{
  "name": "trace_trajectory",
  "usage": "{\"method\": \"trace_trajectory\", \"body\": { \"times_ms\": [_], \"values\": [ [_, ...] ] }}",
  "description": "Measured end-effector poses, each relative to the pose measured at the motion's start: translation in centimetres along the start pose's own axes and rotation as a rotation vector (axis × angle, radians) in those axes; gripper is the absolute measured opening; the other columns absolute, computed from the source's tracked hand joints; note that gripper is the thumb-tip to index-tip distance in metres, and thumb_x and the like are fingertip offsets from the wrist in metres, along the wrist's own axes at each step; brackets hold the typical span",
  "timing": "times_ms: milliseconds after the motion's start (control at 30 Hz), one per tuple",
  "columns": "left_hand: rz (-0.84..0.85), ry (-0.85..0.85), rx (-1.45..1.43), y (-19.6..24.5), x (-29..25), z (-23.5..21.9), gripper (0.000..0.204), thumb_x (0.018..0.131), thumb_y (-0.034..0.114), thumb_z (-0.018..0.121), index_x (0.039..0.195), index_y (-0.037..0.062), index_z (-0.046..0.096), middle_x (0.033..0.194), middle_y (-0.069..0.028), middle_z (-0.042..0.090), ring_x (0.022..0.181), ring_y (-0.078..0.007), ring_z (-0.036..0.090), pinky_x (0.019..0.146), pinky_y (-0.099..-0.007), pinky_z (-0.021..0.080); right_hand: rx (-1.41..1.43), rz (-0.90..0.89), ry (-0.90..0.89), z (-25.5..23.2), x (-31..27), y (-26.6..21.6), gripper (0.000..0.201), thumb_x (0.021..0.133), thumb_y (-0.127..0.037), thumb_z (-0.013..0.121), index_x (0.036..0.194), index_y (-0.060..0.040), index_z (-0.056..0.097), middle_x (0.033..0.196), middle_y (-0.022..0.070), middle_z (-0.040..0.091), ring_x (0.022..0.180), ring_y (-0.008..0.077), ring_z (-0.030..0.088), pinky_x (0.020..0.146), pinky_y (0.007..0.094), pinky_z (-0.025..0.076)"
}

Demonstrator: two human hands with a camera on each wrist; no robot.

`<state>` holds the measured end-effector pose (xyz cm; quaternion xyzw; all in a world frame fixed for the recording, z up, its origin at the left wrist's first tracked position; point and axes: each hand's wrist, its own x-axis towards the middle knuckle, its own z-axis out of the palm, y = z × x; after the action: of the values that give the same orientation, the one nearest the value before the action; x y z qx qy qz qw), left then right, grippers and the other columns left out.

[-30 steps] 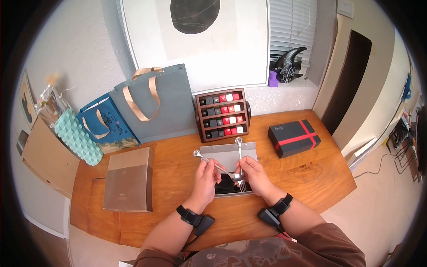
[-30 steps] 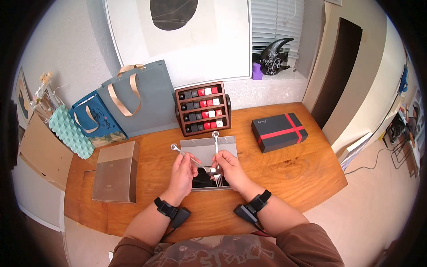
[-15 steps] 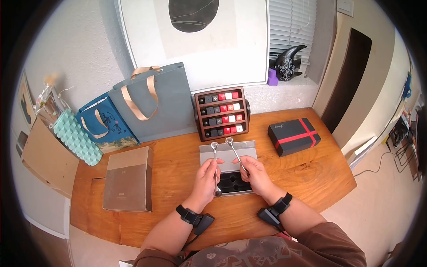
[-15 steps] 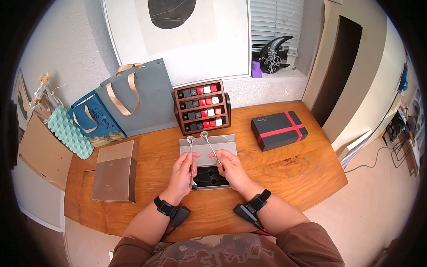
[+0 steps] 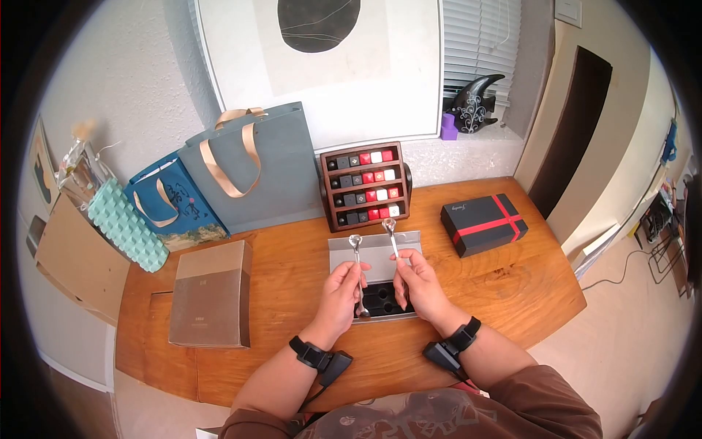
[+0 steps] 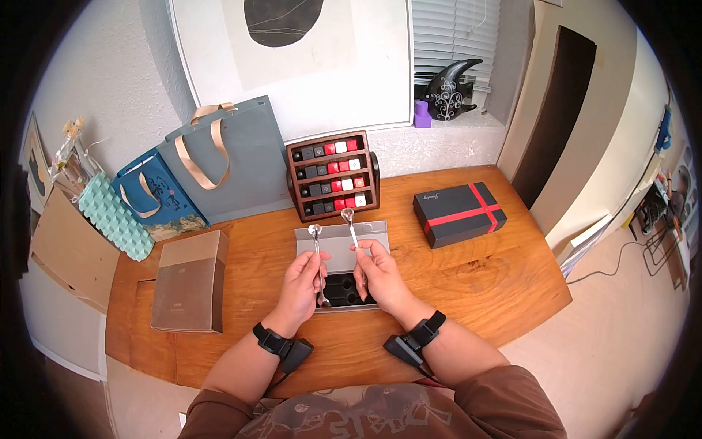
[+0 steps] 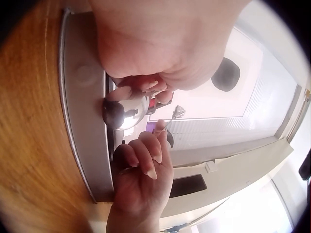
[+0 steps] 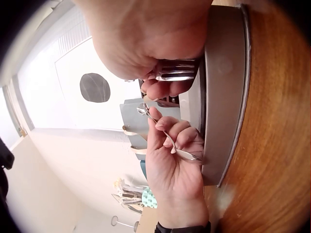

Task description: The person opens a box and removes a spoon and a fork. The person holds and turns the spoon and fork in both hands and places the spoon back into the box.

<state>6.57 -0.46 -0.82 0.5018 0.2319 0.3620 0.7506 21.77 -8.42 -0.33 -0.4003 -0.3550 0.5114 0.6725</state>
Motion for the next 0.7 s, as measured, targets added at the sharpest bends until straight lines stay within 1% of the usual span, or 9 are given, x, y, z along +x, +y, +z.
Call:
{"method": "trace_trajectory", "body": {
  "times_ms": [67, 100, 167, 300, 367, 400, 500, 567, 700],
  "values": [
    [-0.059, 0.017, -0.014, 0.26, -0.15, 0.08, 0.021, 0.098, 0.021, 0.045, 0.099, 0.0037, 0.058, 0.068, 0.0045, 0.048, 0.053, -0.0003, 0.036, 0.049, -0.0142, 0.031, -0.037, 0.03, 0.0, -0.19, -0.12, -0.15, 0.017, 0.099, -0.02, 0.041, 0.107, -0.0079, 0.05, 0.055, 0.0, 0.044, 0.041, 0.0077, 0.037, 0.039, 0.02, 0.031],
    [-0.059, 0.017, -0.014, 0.29, -0.17, 0.06, 0.021, 0.098, 0.021, 0.045, 0.099, 0.0037, 0.058, 0.068, 0.0045, 0.048, 0.053, -0.0003, 0.036, 0.049, -0.0142, 0.031, -0.037, 0.03, 0.0, -0.29, -0.09, -0.1, 0.017, 0.099, -0.02, 0.041, 0.107, -0.0079, 0.05, 0.055, 0.0, 0.044, 0.041, 0.0077, 0.037, 0.039, 0.02, 0.031],
    [-0.073, 0.005, 0.014, 0.32, -0.19, 0.02, 0.022, 0.098, 0.021, 0.046, 0.098, 0.003, 0.058, 0.068, 0.0047, 0.048, 0.053, -0.0004, 0.036, 0.049, -0.0138, 0.031, -0.143, 0.098, -0.101, -0.5, 0.05, 0.15, 0.02, 0.099, -0.018, 0.041, 0.11, -0.0069, 0.052, 0.056, -0.0008, 0.043, 0.042, 0.0066, 0.036, 0.04, 0.0195, 0.03],
    [-0.068, 0.017, 0.007, 0.18, -0.11, 0.05, 0.022, 0.098, 0.021, 0.046, 0.097, 0.0028, 0.058, 0.068, 0.0047, 0.048, 0.053, -0.0003, 0.035, 0.049, -0.0137, 0.031, -0.14, 0.075, -0.084, -0.45, 0.03, 0.53, 0.022, 0.099, -0.017, 0.041, 0.113, -0.0057, 0.054, 0.057, -0.0017, 0.042, 0.044, 0.0059, 0.036, 0.041, 0.0196, 0.031],
    [-0.038, 0.02, 0.028, -0.14, 0.01, -0.1, 0.025, 0.098, 0.027, 0.046, 0.1, 0.0061, 0.058, 0.069, 0.0062, 0.045, 0.05, 0.0003, 0.035, 0.038, -0.0146, 0.028, -0.108, 0.019, -0.033, -0.48, -0.03, 0.53, 0.026, 0.099, -0.016, 0.04, 0.12, -0.0056, 0.052, 0.061, -0.0019, 0.046, 0.048, 0.0051, 0.041, 0.045, 0.0189, 0.035],
    [-0.038, 0.02, 0.028, -0.2, 0.05, -0.15, 0.025, 0.098, 0.027, 0.046, 0.1, 0.0061, 0.058, 0.069, 0.0062, 0.045, 0.05, 0.0003, 0.035, 0.038, -0.0146, 0.028, -0.108, 0.019, -0.033, -0.23, -0.14, 0.41, 0.026, 0.099, -0.016, 0.04, 0.12, -0.0056, 0.052, 0.061, -0.0019, 0.046, 0.048, 0.0051, 0.041, 0.045, 0.0189, 0.035],
    [-0.029, 0.005, 0.002, -0.25, 0.11, -0.25, 0.025, 0.098, 0.027, 0.045, 0.101, 0.0054, 0.058, 0.069, 0.0058, 0.044, 0.052, -0.0005, 0.034, 0.043, -0.0145, 0.028, -0.136, 0.034, -0.008, 0.33, -0.36, 0.22, 0.031, 0.098, -0.012, 0.041, 0.127, -0.0056, 0.049, 0.065, -0.0008, 0.049, 0.05, 0.0055, 0.043, 0.047, 0.0189, 0.037],
    [-0.043, -0.003, -0.057, -0.24, 0.1, -0.25, 0.025, 0.099, 0.026, 0.043, 0.102, 0.0048, 0.057, 0.069, 0.0056, 0.043, 0.053, -0.0014, 0.032, 0.047, -0.0151, 0.026, -0.303, 0.102, -0.126, -0.07, -0.15, 0.6, 0.035, 0.097, -0.01, 0.042, 0.132, -0.0067, 0.046, 0.067, -0.0009, 0.05, 0.051, 0.0055, 0.045, 0.047, 0.0183, 0.038],
    [-0.048, 0.0, -0.041, -0.19, 0.11, -0.2, 0.025, 0.099, 0.026, 0.043, 0.102, 0.0047, 0.057, 0.068, 0.0056, 0.042, 0.053, -0.0019, 0.031, 0.047, -0.016, 0.025, -0.317, 0.097, -0.112, -0.08, -0.23, 0.26, 0.036, 0.097, -0.011, 0.042, 0.133, -0.0073, 0.046, 0.067, -0.0007, 0.05, 0.051, 0.0053, 0.044, 0.047, 0.0179, 0.037]
  ]
}}
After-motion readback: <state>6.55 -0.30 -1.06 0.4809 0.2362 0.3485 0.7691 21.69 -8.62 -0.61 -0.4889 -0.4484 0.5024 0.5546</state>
